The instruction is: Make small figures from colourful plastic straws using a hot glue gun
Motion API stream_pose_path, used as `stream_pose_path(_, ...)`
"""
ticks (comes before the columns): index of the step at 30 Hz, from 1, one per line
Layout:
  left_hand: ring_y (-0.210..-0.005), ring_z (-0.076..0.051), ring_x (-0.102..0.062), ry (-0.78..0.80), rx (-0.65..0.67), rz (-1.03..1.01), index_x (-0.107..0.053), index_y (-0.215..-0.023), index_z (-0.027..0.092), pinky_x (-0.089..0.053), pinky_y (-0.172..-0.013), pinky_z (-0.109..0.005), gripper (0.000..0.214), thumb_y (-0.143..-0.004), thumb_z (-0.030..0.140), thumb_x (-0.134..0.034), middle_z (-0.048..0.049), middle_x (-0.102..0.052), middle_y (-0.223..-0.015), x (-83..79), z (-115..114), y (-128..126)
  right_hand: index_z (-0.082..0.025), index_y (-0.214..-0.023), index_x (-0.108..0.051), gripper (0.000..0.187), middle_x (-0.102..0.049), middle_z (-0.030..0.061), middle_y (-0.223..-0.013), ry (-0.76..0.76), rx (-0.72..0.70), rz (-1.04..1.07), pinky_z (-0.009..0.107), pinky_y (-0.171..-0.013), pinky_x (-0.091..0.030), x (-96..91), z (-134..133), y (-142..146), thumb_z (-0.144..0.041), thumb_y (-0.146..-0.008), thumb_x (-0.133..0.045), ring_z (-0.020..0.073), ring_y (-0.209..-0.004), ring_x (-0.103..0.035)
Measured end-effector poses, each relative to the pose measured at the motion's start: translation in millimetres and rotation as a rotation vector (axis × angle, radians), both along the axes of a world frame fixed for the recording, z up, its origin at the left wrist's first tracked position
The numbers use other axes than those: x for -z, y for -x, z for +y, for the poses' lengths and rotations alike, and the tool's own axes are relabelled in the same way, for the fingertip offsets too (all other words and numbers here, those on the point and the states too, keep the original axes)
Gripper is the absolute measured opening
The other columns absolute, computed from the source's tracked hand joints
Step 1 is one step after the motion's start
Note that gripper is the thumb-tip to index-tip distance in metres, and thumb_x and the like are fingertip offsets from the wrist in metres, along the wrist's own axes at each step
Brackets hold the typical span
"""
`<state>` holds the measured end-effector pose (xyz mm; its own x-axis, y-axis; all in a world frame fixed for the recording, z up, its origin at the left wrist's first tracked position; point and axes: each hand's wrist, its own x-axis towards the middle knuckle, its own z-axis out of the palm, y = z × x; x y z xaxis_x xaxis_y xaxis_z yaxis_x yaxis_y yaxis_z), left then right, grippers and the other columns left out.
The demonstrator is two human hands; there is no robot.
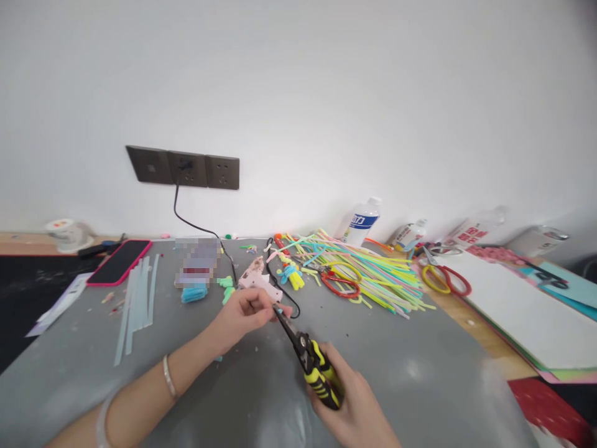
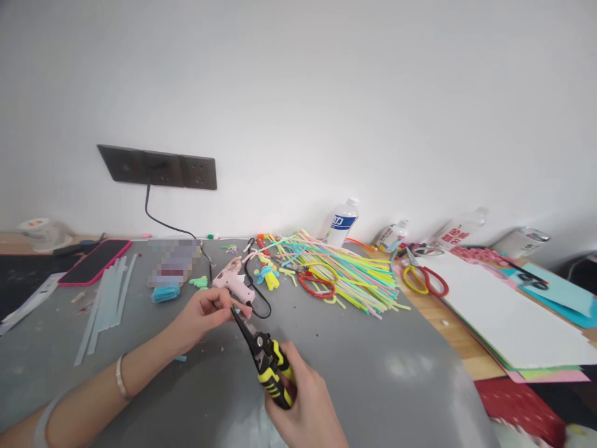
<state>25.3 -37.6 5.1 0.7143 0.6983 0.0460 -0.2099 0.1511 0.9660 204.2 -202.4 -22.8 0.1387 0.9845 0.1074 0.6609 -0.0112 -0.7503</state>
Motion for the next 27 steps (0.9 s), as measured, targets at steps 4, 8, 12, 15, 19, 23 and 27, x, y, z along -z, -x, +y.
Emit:
stream_pose_path(4, -0.084, -0.023, -0.071, 0.005, 0.005, -0.011, -0.055, -0.065, 0.017, -0.051, -0.079, -0.034, 0.04, -0.071, 0.048, -0.079, -0.0125, -0.078, -0.087, 0.3, 0, 0, -0.018, -0.106, -0.057, 0.032, -0.064, -0.0004, -0.075, 0.011, 0.0, -0.012, 0.019, -0.058, -0.047, 1.0, -1, 0, -0.018, -0.074, -0.054, 0.013, -0.059, -0.056)
stream_pose_path(8, -0.09, -0.026, -0.071, -0.019, 0.011, 0.01, -0.055, -0.063, 0.016, -0.05, -0.08, -0.034, 0.039, -0.072, 0.047, -0.078, -0.0134, -0.078, -0.092, 2.3, 1, 0, -0.018, -0.108, -0.055, 0.032, -0.063, -0.0011, -0.073, 0.005, -0.006, -0.021, 0.02, -0.057, -0.046, 5.4, -4, 1, -0.02, -0.076, -0.054, 0.0131, -0.057, -0.054)
stream_pose_path(12, -0.094, -0.027, -0.07, -0.098, 0.024, 0.052, -0.053, -0.063, 0.017, -0.048, -0.077, -0.032, 0.039, -0.075, 0.047, -0.075, -0.0126, -0.076, -0.086, 2.1, 4, 2, -0.02, -0.108, -0.057, 0.032, -0.064, -0.0005, -0.072, -0.014, -0.005, -0.045, 0.02, -0.054, -0.045, 6.5, -8, 1, -0.02, -0.077, -0.052, 0.0141, -0.055, -0.054)
stream_pose_path(15, -0.095, -0.024, -0.065, -0.19, 0.058, 0.057, -0.052, -0.063, 0.016, -0.046, -0.075, -0.029, 0.037, -0.077, 0.045, -0.072, -0.0131, -0.072, -0.098, -1.9, 7, 3, -0.021, -0.108, -0.06, 0.033, -0.067, 0.001, -0.072, 0.016, 0.001, -0.084, 0.021, -0.053, -0.045, 3.2, -11, -1, -0.019, -0.075, -0.052, 0.016, -0.057, -0.058)
stream_pose_path(19, -0.075, -0.015, -0.052, -0.283, 0.066, 0.137, -0.052, -0.063, 0.016, -0.038, -0.063, -0.023, 0.035, -0.075, 0.042, -0.072, -0.0034, -0.058, -0.079, -7.4, 10, 3, -0.019, -0.117, -0.062, 0.047, -0.072, 0.0045, -0.081, 0.127, 0.004, -0.139, 0.024, -0.06, -0.05, 3.4, -16, -3, -0.02, -0.071, -0.054, 0.02, -0.066, -0.065)
stream_pose_path(23, -0.053, -0.007, -0.03, -0.182, 0.169, 0.345, -0.049, -0.062, 0.016, -0.023, -0.051, -0.021, 0.038, -0.073, 0.044, -0.071, 0.0066, -0.04, -0.056, -9.9, 12, 6, -0.018, -0.129, -0.059, 0.057, -0.074, 0.0073, -0.09, 0.209, 0.07, -0.131, 0.027, -0.072, -0.053, 12.2, -24, -6, -0.02, -0.072, -0.052, 0.0236, -0.08, -0.069)
stream_pose_path(27, -0.049, -0.007, -0.03, -0.123, 0.226, 0.43, -0.049, -0.061, 0.017, -0.021, -0.048, -0.021, 0.036, -0.071, 0.043, -0.072, 0.0076, -0.039, -0.052, -13.2, 12, 10, -0.017, -0.131, -0.059, 0.06, -0.074, 0.0073, -0.09, 0.295, -0.011, -0.121, 0.028, -0.072, -0.053, 19.0, -28, -12, -0.019, -0.071, -0.052, 0.0243, -0.08, -0.069)
